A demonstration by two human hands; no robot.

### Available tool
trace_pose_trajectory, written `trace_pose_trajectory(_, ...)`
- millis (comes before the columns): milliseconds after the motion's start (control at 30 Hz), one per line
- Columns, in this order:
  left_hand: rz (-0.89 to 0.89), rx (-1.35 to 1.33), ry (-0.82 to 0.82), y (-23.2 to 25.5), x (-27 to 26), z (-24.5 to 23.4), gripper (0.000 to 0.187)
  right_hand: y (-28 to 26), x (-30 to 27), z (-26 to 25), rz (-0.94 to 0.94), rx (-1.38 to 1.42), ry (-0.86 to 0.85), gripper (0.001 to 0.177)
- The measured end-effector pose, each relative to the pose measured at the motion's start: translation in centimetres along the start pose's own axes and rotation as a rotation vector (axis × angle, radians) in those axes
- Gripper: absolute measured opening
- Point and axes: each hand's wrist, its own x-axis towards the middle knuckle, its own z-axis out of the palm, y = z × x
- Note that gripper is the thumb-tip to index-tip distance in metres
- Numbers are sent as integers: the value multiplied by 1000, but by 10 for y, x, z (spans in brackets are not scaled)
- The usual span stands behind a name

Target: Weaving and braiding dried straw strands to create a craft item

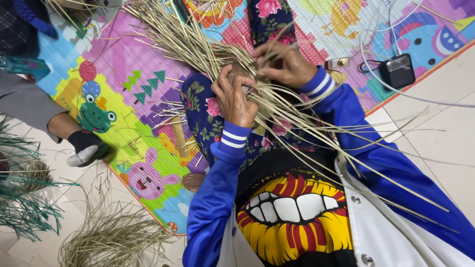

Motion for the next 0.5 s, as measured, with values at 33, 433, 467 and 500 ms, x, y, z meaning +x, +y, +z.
trace_pose_trajectory(33, -7, -3, -1, 0, 0, 0, 41, -2, -5, -6, 2, 30, -66, 29)
trace_pose_trajectory(433, -84, 8, -59, -8, 5, 5, 26, 8, -37, 6, 116, 27, -55, 22)
trace_pose_trajectory(467, -117, 8, -86, -9, 5, 5, 23, 12, -42, 10, 153, 100, -9, 21)
trace_pose_trajectory(500, -118, 9, -92, -9, 4, 6, 23, 16, -44, 15, 158, 102, -7, 21)
